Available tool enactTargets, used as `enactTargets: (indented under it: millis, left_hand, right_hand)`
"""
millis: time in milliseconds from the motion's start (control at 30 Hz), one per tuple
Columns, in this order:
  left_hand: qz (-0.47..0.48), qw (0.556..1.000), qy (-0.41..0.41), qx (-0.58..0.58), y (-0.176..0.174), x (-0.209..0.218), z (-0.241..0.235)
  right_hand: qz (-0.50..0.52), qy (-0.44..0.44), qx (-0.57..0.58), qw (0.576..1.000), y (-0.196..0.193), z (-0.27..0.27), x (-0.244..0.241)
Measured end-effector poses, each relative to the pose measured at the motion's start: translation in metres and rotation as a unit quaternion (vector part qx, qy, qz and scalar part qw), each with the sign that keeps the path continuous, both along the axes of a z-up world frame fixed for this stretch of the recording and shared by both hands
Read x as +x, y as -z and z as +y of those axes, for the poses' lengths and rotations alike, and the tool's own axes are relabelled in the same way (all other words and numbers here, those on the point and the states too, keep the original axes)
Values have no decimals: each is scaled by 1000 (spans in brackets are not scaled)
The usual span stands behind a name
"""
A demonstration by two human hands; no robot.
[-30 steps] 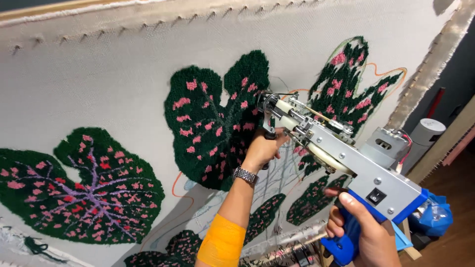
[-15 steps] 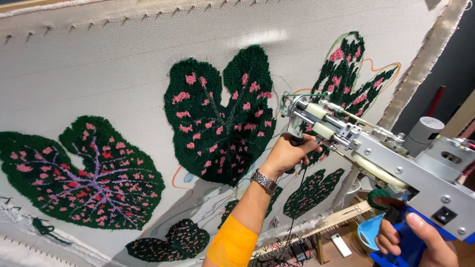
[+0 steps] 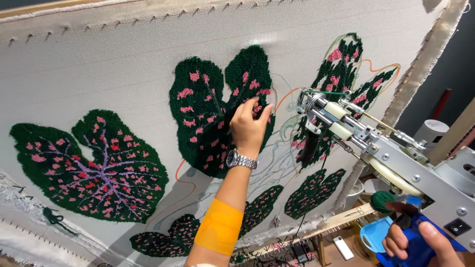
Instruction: Using a tufting gun to create a patterned rug on a stretched canvas frame.
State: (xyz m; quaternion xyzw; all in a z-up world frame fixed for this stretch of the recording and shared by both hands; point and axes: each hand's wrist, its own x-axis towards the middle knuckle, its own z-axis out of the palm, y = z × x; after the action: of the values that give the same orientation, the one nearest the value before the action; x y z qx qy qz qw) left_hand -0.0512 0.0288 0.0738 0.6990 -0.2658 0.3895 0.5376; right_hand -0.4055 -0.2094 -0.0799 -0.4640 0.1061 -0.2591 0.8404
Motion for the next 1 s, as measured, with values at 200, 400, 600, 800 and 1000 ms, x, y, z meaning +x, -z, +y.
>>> enactTargets:
  millis: [200,400,600,800,1000]
  left_hand:
    - [-78,996,-45,5,12,22,-12]
    - [-24,994,57,-87,14,4,5]
    - [-7,985,167,-35,29,-1,18]
    - [106,939,321,61,50,-21,3]
    - [289,786,547,-2,82,-36,-36]
  right_hand:
    - [12,15,-10,1000,-2,7,-1]
    - [4,24,-12,1000,10,11,-2]
    - [-9,-11,-18,1000,-7,22,0]
    - [-9,16,-31,999,-31,45,3]
    - [-28,23,13,999,-44,58,12]
